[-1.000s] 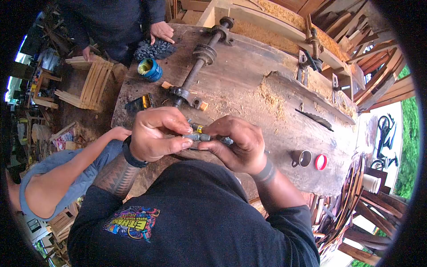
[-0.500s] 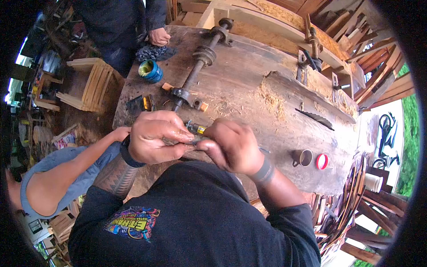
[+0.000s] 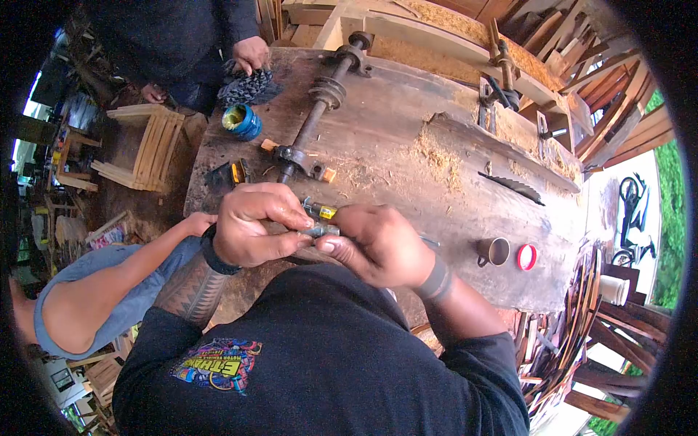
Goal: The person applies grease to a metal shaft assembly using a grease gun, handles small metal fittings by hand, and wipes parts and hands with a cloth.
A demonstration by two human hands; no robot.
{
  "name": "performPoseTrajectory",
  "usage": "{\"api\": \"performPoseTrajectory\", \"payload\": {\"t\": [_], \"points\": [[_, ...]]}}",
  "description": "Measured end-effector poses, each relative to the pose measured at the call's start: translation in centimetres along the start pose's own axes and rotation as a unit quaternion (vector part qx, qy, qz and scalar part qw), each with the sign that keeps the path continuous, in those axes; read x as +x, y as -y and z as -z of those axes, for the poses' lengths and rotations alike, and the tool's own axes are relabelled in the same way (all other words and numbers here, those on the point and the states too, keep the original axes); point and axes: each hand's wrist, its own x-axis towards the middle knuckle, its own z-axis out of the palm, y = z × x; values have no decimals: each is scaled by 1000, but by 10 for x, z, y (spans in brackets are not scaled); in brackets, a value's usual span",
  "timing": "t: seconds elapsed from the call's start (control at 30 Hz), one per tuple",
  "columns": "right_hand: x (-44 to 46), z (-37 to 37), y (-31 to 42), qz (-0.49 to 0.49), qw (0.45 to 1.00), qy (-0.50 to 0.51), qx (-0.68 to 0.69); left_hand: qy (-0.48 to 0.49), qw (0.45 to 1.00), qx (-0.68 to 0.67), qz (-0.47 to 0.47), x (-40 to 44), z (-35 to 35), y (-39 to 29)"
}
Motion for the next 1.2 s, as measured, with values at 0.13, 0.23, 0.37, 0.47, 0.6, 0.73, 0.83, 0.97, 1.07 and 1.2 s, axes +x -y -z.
{"api": "performPoseTrajectory", "payload": {"t": [0.13, 0.23, 0.37, 0.47, 0.6, 0.73, 0.83, 0.97, 1.07, 1.2], "points": [[-3, 4, -5, 38, 998, 45, -17, 25, 1000, -4, -14, 1, 2, -3], [1, 2, 5, 67, 991, -9, -115, -1, 993, -66, 98, -4, -3, -10], [5, 3, 4, 126, 978, -33, -161, -36, 977, -130, 165, -10, -12, -15], [3, 5, 4, 126, 979, -9, -158, -2, 993, -76, 93, -11, -9, -11], [-2, 4, -5, 104, 989, 27, -99, 22, 999, -8, 30, -8, -7, -16], [-9, -5, 8, 43, 995, -85, -37, -27, 991, -89, 100, -13, -15, -17], [-10, -11, -9, 184, 964, -135, -133, -21, 994, -55, 88, -17, -16, -9], [-20, -17, -14, 161, 959, -96, -213, -21, 995, -32, 92, -18, -23, -10], [-29, -29, -22, -61, 996, -23, 68, 7, 998, 1, 62, -19, -18, -2], [-39, -35, -23, -324, 769, 83, 545, 55, 996, -58, 49, -25, -17, 8]]}}
